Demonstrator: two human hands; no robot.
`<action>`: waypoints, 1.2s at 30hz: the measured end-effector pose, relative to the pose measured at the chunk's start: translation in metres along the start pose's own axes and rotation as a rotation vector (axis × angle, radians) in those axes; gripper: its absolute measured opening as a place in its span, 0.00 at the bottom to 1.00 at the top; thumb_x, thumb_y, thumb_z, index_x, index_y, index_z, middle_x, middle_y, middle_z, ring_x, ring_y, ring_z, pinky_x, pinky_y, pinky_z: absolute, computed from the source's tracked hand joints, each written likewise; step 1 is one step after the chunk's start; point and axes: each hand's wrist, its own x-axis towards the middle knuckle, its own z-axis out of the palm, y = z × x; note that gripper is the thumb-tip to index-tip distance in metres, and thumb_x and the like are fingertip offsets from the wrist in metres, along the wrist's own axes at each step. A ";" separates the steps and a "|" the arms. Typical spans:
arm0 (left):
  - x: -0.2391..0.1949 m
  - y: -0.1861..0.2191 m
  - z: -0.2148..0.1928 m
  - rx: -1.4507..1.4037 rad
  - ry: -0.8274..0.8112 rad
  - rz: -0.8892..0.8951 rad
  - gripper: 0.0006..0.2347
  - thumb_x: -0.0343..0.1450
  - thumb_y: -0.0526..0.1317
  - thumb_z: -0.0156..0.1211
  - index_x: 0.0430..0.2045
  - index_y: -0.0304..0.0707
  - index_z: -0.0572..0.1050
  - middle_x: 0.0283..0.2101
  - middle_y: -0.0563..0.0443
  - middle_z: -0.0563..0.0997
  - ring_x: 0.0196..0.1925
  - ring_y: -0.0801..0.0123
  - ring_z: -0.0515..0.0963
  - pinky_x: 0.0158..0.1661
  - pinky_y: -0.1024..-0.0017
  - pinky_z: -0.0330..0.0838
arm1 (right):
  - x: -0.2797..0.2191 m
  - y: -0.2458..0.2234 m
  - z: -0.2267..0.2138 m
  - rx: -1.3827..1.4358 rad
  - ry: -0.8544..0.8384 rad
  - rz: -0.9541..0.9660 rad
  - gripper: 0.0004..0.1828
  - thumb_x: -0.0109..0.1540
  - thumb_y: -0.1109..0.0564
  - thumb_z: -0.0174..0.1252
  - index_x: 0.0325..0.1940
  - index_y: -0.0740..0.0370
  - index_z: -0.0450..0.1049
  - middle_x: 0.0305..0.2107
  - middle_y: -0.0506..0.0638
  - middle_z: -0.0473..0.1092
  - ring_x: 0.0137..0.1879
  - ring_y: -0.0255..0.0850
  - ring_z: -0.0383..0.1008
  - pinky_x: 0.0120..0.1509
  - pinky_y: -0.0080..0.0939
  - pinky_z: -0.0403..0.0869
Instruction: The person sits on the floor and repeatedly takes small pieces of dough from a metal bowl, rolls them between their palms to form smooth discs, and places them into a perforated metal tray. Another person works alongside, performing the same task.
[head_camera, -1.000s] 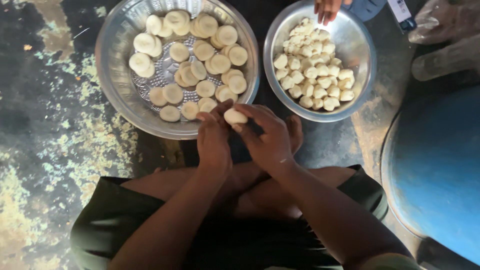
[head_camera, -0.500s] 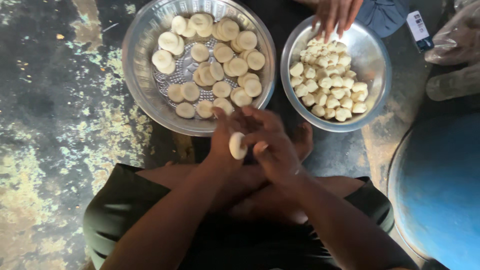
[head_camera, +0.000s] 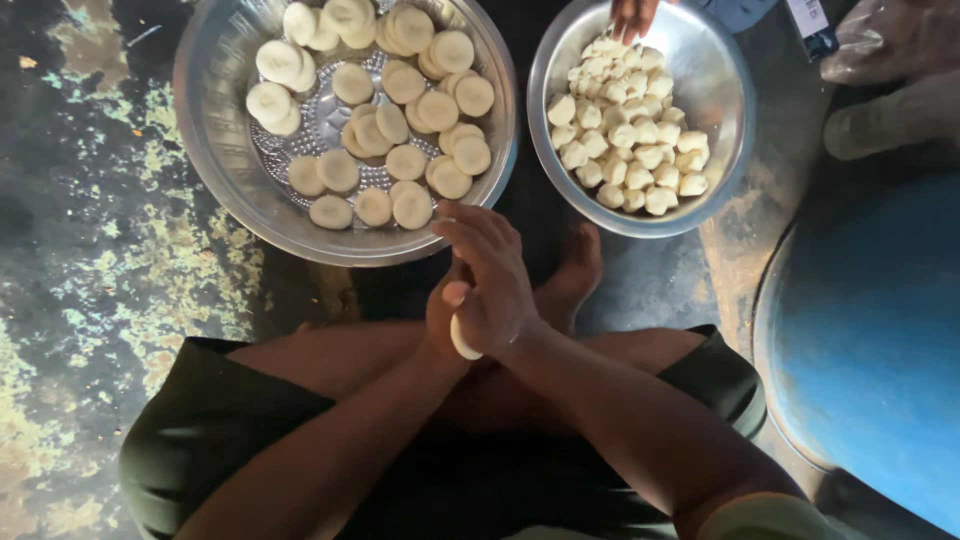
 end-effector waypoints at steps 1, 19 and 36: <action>-0.004 -0.004 -0.012 0.137 0.016 -0.055 0.33 0.78 0.63 0.36 0.69 0.32 0.57 0.68 0.41 0.65 0.70 0.61 0.67 0.67 0.65 0.60 | 0.001 -0.001 0.000 0.012 0.030 0.044 0.48 0.69 0.21 0.33 0.62 0.67 0.73 0.64 0.63 0.68 0.71 0.59 0.67 0.75 0.54 0.64; 0.072 0.138 -0.023 0.752 0.669 0.252 0.12 0.81 0.43 0.53 0.42 0.31 0.77 0.37 0.52 0.80 0.40 0.70 0.78 0.44 0.70 0.73 | -0.008 0.012 -0.040 0.813 -0.244 0.626 0.16 0.63 0.60 0.66 0.53 0.69 0.75 0.41 0.49 0.73 0.47 0.31 0.73 0.50 0.31 0.74; 0.079 0.172 -0.017 0.386 0.529 0.273 0.07 0.84 0.38 0.55 0.42 0.31 0.72 0.43 0.49 0.80 0.44 0.70 0.79 0.51 0.70 0.76 | 0.047 0.160 -0.091 -0.744 -0.156 0.558 0.17 0.58 0.54 0.62 0.50 0.58 0.80 0.48 0.58 0.75 0.54 0.57 0.75 0.59 0.55 0.73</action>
